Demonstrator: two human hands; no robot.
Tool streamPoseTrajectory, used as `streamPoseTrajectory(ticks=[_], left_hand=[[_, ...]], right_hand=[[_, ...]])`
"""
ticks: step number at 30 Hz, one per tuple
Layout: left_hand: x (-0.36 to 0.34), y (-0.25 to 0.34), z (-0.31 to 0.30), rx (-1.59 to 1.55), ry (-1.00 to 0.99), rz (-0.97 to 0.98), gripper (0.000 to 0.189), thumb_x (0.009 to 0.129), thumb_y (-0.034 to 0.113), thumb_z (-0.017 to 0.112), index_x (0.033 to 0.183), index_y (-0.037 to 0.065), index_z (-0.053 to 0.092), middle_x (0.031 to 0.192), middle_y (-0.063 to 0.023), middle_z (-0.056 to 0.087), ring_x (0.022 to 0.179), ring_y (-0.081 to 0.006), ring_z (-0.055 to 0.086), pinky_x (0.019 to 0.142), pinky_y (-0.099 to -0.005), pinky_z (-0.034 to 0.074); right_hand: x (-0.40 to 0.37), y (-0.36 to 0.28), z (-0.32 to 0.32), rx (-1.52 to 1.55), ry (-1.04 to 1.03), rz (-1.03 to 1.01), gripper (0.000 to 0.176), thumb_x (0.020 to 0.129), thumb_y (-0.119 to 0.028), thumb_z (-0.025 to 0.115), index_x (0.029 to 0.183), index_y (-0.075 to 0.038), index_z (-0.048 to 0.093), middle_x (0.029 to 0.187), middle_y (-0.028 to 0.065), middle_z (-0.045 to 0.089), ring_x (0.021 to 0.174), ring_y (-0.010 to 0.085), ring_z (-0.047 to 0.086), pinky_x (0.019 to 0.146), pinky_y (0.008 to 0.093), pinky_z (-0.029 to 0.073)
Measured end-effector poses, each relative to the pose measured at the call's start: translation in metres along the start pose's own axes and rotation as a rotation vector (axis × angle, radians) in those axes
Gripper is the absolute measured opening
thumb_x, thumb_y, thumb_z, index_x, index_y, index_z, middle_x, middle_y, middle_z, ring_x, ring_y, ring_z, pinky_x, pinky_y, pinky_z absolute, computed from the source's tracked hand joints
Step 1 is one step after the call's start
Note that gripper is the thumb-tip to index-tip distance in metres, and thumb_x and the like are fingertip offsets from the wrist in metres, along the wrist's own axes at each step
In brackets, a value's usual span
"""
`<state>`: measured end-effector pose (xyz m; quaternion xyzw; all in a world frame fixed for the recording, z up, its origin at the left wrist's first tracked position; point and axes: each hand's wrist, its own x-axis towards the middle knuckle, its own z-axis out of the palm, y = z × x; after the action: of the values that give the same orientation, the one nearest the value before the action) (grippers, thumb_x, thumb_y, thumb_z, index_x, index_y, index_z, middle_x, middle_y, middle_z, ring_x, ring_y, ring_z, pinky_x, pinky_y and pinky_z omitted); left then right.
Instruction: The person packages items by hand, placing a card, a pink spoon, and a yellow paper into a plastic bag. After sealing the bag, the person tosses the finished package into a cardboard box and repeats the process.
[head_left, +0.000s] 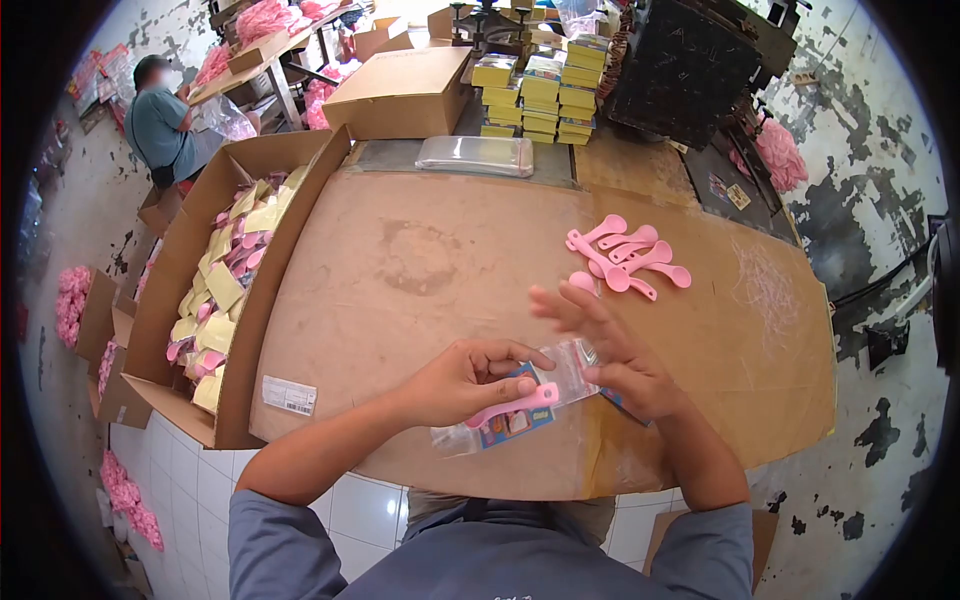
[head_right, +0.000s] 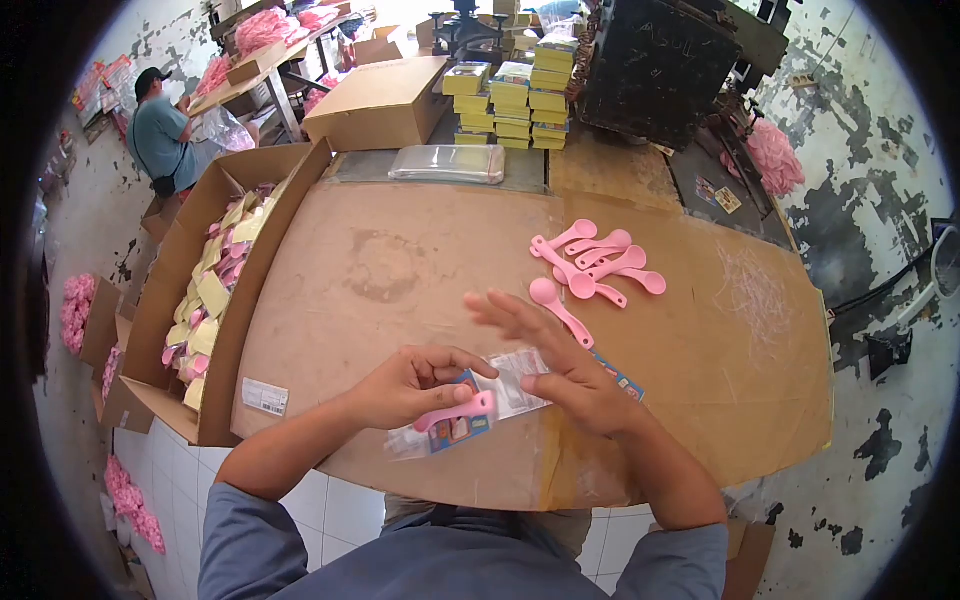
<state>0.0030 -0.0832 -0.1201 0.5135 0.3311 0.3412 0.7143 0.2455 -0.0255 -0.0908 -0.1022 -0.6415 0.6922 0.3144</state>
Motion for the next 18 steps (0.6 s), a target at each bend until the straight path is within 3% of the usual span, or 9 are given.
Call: streamPoseTrajectory(ticks=[2,5,7,11,14,17,18], left_hand=[[-0.002,0.000,0.000,-0.032,-0.057,-0.026,0.035,0.103,0.016,0.067,0.134,0.000,0.061,0.114,-0.0055,0.074,0.102,-0.0071,0.065,0.086,-0.0247,0.053],[0.001,-0.014,-0.004,-0.073,-0.143,0.037,0.038,0.103,0.018,0.067,0.136,0.001,0.060,0.120,-0.0065,0.072,0.109,-0.0109,0.066,0.095,-0.0275,0.052],[0.003,-0.020,-0.005,-0.186,-0.198,0.083,0.041,0.104,0.020,0.067,0.139,0.002,0.058,0.125,-0.0077,0.070,0.115,-0.0142,0.065,0.102,-0.0304,0.051],[0.003,-0.012,0.004,0.178,0.117,0.336,0.046,0.102,0.021,0.068,0.142,0.002,0.055,0.131,-0.0109,0.067,0.121,-0.0195,0.064,0.107,-0.0353,0.048],[-0.001,0.010,0.011,0.386,0.143,0.459,0.047,0.101,0.021,0.068,0.142,0.002,0.055,0.132,-0.0128,0.068,0.123,-0.0214,0.064,0.106,-0.0371,0.049],[-0.008,0.029,0.021,0.514,0.100,0.478,0.044,0.102,0.017,0.066,0.142,0.000,0.055,0.132,-0.0137,0.067,0.123,-0.0217,0.064,0.106,-0.0373,0.050],[-0.006,0.033,0.025,0.546,0.102,0.502,0.043,0.103,0.015,0.063,0.142,-0.001,0.053,0.132,-0.0141,0.067,0.124,-0.0215,0.063,0.108,-0.0374,0.049]], right_hand=[[0.000,-0.006,-0.008,-0.466,-0.054,-0.091,0.049,0.095,-0.001,0.064,0.144,-0.005,0.058,0.152,0.0151,0.053,0.142,0.0295,0.048,0.118,0.0437,0.036],[0.005,-0.004,-0.008,-0.574,-0.263,-0.216,0.036,0.087,0.006,0.072,0.121,-0.007,0.073,0.131,0.0123,0.067,0.125,0.0273,0.061,0.106,0.0408,0.047],[0.004,-0.015,0.004,-0.658,-0.134,-0.180,0.030,0.084,0.006,0.075,0.110,-0.008,0.076,0.114,0.0087,0.070,0.114,0.0257,0.064,0.098,0.0397,0.050],[0.015,-0.069,0.024,-0.880,0.008,-0.342,0.024,0.081,0.007,0.074,0.100,-0.006,0.078,0.097,0.0054,0.073,0.103,0.0249,0.068,0.099,0.0408,0.051],[0.015,-0.077,0.027,-1.424,0.006,-0.363,0.022,0.081,0.005,0.075,0.100,-0.006,0.077,0.093,0.0051,0.071,0.089,0.0190,0.069,0.081,0.0342,0.054],[0.014,-0.078,0.024,-1.117,0.227,-0.261,0.021,0.080,0.004,0.076,0.099,-0.005,0.076,0.090,0.0053,0.070,0.079,0.0143,0.067,0.065,0.0290,0.051],[0.015,-0.079,0.024,-1.128,0.208,-0.270,0.017,0.083,0.002,0.075,0.099,-0.004,0.075,0.088,0.0060,0.068,0.076,0.0154,0.066,0.063,0.0297,0.051]])
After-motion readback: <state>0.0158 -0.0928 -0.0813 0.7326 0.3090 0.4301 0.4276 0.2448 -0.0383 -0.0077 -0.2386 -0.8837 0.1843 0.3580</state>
